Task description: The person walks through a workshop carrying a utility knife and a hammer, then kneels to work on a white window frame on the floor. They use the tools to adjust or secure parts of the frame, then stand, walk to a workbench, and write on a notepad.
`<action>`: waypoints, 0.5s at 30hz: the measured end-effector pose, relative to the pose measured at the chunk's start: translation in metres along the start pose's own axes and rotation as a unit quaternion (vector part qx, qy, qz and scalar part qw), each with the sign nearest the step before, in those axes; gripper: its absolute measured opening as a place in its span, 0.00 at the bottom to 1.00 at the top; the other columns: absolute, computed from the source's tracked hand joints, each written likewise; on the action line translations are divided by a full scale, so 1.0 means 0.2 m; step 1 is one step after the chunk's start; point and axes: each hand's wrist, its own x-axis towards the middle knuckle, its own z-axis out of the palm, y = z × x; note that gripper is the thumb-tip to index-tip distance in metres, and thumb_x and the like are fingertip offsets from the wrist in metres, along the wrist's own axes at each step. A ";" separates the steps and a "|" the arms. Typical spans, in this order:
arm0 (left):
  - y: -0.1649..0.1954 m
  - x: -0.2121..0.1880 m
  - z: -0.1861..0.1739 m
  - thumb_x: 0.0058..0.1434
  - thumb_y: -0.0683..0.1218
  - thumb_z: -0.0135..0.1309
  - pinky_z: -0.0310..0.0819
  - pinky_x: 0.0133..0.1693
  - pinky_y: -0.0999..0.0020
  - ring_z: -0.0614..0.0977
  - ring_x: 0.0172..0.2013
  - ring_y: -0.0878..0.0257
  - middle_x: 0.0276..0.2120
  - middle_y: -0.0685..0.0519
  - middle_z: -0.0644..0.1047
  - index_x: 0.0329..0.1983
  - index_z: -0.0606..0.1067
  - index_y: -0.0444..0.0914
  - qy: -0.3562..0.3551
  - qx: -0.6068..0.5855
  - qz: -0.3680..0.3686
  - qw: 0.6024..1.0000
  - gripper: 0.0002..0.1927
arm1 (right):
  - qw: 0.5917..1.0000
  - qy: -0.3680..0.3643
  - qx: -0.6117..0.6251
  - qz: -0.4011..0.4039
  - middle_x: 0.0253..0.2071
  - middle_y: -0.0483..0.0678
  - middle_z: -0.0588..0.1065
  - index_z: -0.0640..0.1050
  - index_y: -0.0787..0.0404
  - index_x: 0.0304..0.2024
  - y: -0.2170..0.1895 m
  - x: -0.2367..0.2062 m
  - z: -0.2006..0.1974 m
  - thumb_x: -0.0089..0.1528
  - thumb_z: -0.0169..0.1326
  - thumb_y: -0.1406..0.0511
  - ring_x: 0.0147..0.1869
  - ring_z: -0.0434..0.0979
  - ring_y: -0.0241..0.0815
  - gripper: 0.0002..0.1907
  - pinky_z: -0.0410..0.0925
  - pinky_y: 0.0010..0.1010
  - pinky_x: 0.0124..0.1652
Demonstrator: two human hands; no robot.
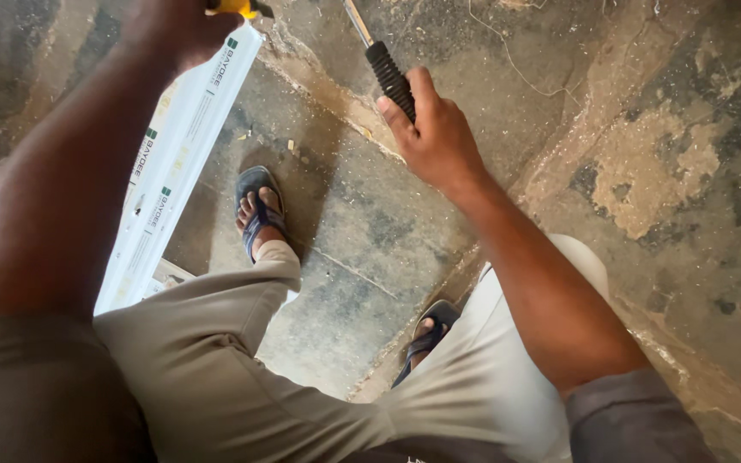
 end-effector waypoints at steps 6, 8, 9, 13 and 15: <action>0.06 0.00 0.04 0.69 0.53 0.63 0.76 0.42 0.50 0.83 0.42 0.46 0.44 0.44 0.82 0.53 0.81 0.39 -0.043 0.054 -0.015 0.998 0.16 | 0.998 -0.040 0.005 0.056 0.25 0.49 0.76 0.65 0.57 0.47 0.02 0.00 0.01 0.72 0.50 0.52 0.27 0.81 0.46 0.18 0.69 0.40 0.24; 0.06 0.00 0.06 0.67 0.52 0.64 0.77 0.42 0.51 0.83 0.42 0.46 0.44 0.44 0.82 0.52 0.81 0.39 -0.023 0.067 0.022 0.997 0.16 | 0.996 -0.049 -0.010 0.070 0.25 0.48 0.76 0.65 0.57 0.47 0.02 0.01 0.01 0.72 0.50 0.51 0.26 0.80 0.44 0.18 0.69 0.38 0.24; 0.06 0.00 0.07 0.65 0.51 0.65 0.77 0.42 0.52 0.83 0.43 0.47 0.44 0.44 0.82 0.51 0.81 0.39 -0.005 0.082 0.054 0.995 0.15 | 0.994 -0.062 -0.013 0.084 0.25 0.47 0.75 0.65 0.57 0.48 0.03 0.01 0.01 0.72 0.50 0.51 0.25 0.80 0.43 0.18 0.70 0.36 0.23; 0.09 0.00 0.05 0.64 0.51 0.66 0.77 0.42 0.53 0.84 0.42 0.49 0.42 0.45 0.83 0.50 0.82 0.41 0.007 0.138 0.092 0.986 0.14 | 0.983 -0.113 0.025 0.139 0.30 0.44 0.74 0.64 0.56 0.51 0.06 0.01 0.02 0.72 0.48 0.52 0.24 0.76 0.37 0.17 0.70 0.30 0.19; 0.14 0.00 -0.04 0.68 0.54 0.65 0.77 0.36 0.52 0.84 0.38 0.48 0.41 0.45 0.84 0.53 0.82 0.41 -0.043 0.183 0.057 0.981 0.16 | 0.965 -0.139 0.105 0.198 0.30 0.44 0.74 0.65 0.55 0.51 0.08 0.02 0.06 0.69 0.50 0.53 0.23 0.74 0.35 0.17 0.69 0.29 0.19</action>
